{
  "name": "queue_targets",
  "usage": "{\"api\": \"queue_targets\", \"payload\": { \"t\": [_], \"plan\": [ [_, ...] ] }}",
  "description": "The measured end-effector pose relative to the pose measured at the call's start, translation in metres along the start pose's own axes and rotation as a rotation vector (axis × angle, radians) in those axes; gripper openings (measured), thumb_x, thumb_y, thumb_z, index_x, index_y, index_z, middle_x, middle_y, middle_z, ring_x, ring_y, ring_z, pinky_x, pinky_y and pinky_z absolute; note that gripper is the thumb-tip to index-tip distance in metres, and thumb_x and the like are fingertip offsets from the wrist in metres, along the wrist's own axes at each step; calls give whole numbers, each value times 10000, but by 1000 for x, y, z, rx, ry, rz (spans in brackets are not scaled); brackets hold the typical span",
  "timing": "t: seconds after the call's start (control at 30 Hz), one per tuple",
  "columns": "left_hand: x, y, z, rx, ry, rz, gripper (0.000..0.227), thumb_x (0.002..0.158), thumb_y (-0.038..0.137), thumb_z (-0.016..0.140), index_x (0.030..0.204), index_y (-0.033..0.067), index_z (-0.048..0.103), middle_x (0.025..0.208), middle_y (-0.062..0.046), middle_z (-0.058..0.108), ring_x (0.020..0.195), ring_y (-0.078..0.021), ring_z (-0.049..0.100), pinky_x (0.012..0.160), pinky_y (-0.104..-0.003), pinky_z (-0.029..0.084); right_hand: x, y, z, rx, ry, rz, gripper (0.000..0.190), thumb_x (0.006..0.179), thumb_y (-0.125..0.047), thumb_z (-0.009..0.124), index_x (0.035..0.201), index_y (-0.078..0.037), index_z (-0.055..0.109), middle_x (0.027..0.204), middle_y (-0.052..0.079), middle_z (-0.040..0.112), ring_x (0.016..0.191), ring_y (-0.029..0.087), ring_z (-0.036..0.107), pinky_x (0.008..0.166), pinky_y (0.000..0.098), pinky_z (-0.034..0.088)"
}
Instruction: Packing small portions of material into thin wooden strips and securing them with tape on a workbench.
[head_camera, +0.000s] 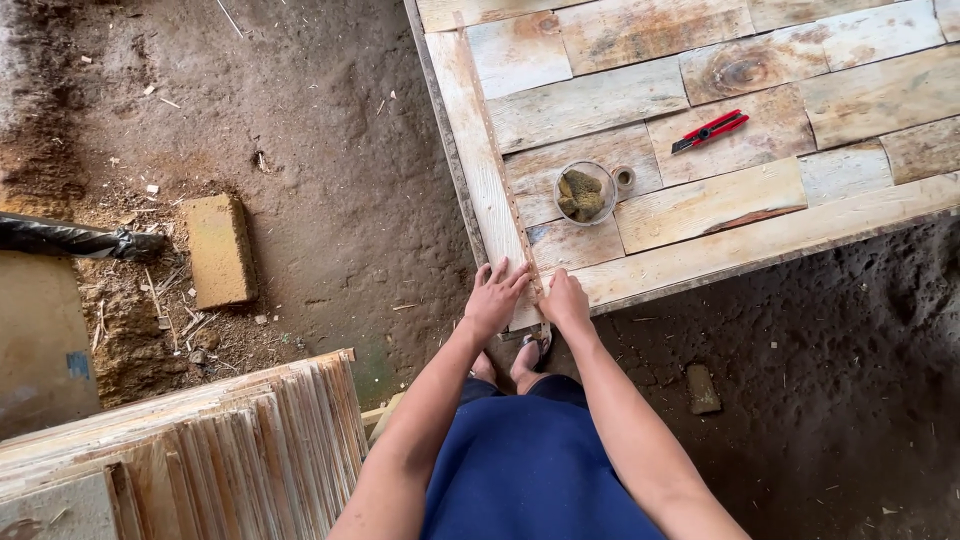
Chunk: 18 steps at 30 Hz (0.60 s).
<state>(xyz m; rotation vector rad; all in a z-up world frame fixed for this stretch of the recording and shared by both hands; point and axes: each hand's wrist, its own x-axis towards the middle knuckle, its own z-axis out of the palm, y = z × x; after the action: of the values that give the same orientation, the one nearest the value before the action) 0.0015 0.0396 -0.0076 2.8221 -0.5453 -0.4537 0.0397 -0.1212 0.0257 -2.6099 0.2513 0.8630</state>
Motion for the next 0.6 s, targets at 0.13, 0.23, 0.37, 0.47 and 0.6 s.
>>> {"api": "queue_targets", "payload": {
  "t": [0.13, 0.23, 0.37, 0.47, 0.6],
  "plan": [
    [0, 0, -3, -5, 2, 1, 623, 862, 60, 534, 1445, 266, 458, 1603, 104, 407, 1503, -303, 328, 1163, -545, 248, 18, 14, 15, 55, -10, -15, 264, 785, -154, 699, 998, -107, 552, 1050, 191, 657, 1155, 437, 662, 965, 541, 553],
    [0, -1, -5, -2, -1, 3, 615, 867, 62, 532, 1443, 266, 462, 1598, 105, 416, 1500, -299, 334, 1162, -539, 247, 19, 14, 17, 61, -28, -12, 284, 779, -135, 709, 1013, -108, 551, 1073, 197, 645, 1173, 437, 653, 985, 536, 546],
    [1, -1, -1, -9, -9, 1, 612, 880, 71, 526, 1455, 266, 453, 1611, 102, 399, 1505, -304, 326, 1172, -547, 235, 7, 6, 6, 118, -20, 26, 287, 771, -163, 717, 1005, -111, 559, 1066, 199, 676, 1166, 417, 664, 969, 509, 554],
    [3, -3, 2, -2, -7, 0, 607, 885, 79, 526, 1457, 267, 454, 1616, 107, 389, 1507, -304, 323, 1176, -548, 232, -1, -2, -7, 168, -18, 71, 327, 729, -206, 739, 983, -115, 554, 1078, 213, 692, 1166, 419, 665, 958, 493, 558],
    [0, 0, 0, 17, 1, -1, 592, 891, 104, 527, 1453, 277, 457, 1619, 121, 380, 1509, -293, 321, 1176, -542, 231, -8, -9, -20, 213, -11, 103, 349, 698, -280, 767, 934, -119, 566, 1053, 214, 706, 1131, 418, 681, 922, 497, 567]
  ]
}}
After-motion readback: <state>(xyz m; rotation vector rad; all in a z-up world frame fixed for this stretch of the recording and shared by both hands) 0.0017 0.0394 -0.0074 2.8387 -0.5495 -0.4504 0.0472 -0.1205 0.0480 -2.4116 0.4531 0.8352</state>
